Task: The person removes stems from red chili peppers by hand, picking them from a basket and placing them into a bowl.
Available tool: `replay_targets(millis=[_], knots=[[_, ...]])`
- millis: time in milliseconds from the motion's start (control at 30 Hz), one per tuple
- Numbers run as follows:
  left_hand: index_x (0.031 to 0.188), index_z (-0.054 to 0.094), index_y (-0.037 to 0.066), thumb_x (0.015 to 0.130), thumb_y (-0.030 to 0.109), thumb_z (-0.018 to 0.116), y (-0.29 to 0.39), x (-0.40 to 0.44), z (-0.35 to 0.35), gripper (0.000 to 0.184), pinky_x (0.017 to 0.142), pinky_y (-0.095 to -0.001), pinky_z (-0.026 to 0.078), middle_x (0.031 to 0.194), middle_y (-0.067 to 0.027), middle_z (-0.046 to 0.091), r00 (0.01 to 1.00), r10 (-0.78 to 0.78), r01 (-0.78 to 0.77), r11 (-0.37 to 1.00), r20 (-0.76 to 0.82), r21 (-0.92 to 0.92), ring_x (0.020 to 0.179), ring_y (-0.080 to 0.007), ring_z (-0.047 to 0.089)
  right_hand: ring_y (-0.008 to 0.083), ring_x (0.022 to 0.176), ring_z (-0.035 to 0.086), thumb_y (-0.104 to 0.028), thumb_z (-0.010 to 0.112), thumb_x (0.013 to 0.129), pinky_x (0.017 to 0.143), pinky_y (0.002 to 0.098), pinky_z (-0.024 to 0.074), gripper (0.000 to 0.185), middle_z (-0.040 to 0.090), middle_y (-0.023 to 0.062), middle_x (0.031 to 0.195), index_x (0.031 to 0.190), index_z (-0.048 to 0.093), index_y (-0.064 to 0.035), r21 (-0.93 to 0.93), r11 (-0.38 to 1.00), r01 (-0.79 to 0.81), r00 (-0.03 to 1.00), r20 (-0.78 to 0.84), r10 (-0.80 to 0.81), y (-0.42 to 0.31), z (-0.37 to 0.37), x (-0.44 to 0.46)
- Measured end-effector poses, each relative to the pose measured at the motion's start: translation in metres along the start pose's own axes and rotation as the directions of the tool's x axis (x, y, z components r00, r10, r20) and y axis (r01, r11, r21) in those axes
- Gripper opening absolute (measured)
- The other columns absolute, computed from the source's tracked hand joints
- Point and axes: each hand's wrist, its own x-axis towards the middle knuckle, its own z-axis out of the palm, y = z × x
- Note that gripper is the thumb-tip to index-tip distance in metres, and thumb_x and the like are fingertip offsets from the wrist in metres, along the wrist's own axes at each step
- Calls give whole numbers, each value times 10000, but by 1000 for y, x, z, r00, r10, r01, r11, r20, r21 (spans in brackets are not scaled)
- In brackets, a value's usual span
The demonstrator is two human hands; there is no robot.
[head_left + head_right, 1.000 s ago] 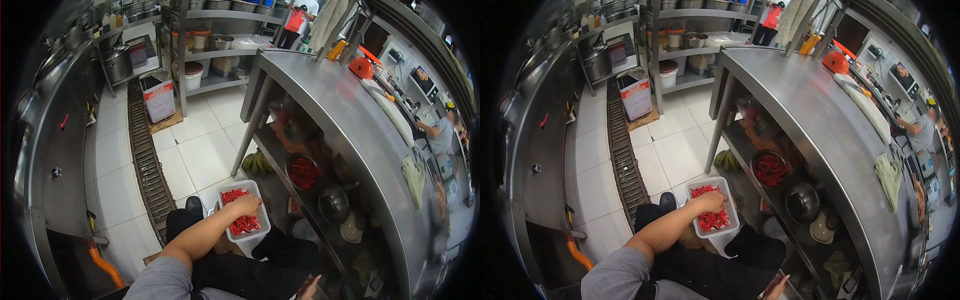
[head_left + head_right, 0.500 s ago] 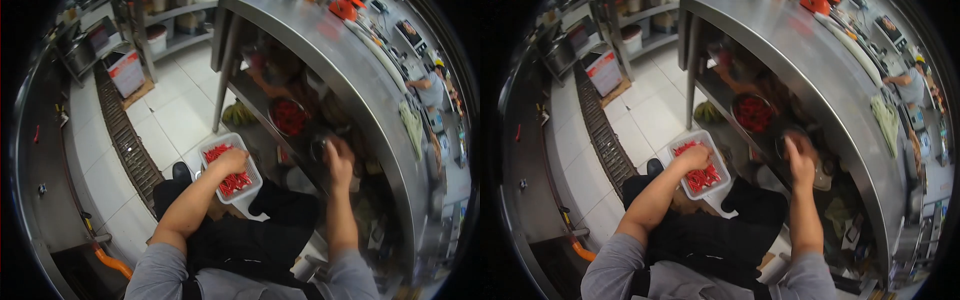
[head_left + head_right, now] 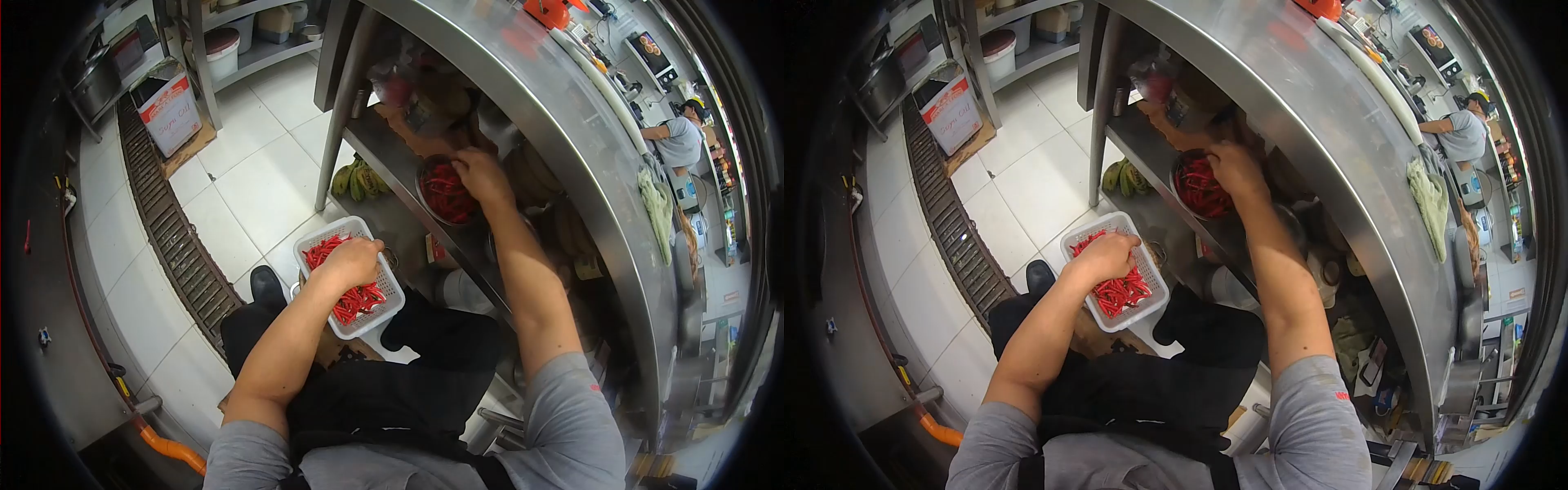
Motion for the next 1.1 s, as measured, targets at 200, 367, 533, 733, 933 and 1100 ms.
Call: replay_targets(millis=[200, 367, 533, 733, 933, 1100], knots=[[1103, 617, -13, 765, 84, 583, -1, -1, 2, 353, 920, -427, 459, 997, -245, 647, 1000, -24, 24, 1000, 13, 18, 999, -368, 609, 352, 952, 614, -187, 657, 800, 840, 433, 480, 212, 662, 164, 983, 990, 700, -103, -262, 965, -36, 985, 151, 78, -22, 15, 15], [1115, 609, -13, 758, 88, 597, -1, 0, 0, 371, 920, -427, 461, 1001, -246, 645, 999, -46, 46, 999, 11, 0, 998, -367, 610, 357, 882, 631, -183, 680, 748, 801, 448, 492, 157, 670, 163, 880, 870, 700, -87, -240, 970, 45, 984, 176, -2, -6, 23, 22], [1121, 606, -16, 750, 81, 597, -1, 2, 0, 384, 922, -427, 463, 1012, -250, 642, 999, -49, 49, 999, 12, 0, 1012, -367, 604, 336, 839, 645, -164, 696, 716, 771, 437, 509, 147, 672, 156, 844, 826, 683, -68, -269, 961, 65, 982, 190, -14, -2, 14, 16], [1114, 609, -16, 761, 96, 601, -3, -2, -3, 370, 927, -424, 460, 996, -243, 647, 1000, -14, 14, 1000, -13, -12, 1015, -369, 602, 251, 649, 636, -157, 714, 723, 632, 353, 502, 177, 643, 120, 707, 823, 648, -26, 52, 997, 50, 998, 30, -52, -5, -6, -11], [1136, 590, -24, 813, 145, 614, 12, 1, -10, 365, 851, -403, 501, 993, -211, 654, 982, 99, -130, 971, -162, -199, 948, -330, 640, 92, 498, 532, -168, 703, 793, 447, 230, 384, 175, 595, 22, 632, 845, 635, -15, 712, 681, -170, 977, 30, 212, -33, -20, -58], [1093, 588, 3, 922, 192, 591, 43, -5, -13, 255, 712, -280, 506, 875, -72, 660, 991, 46, -132, 295, -124, -946, 824, -139, 643, 68, 496, 531, -158, 689, 826, 434, 211, 383, 146, 587, 5, 646, 825, 620, -29, 812, 554, -184, 979, 99, 179, -72, 9, -117]])
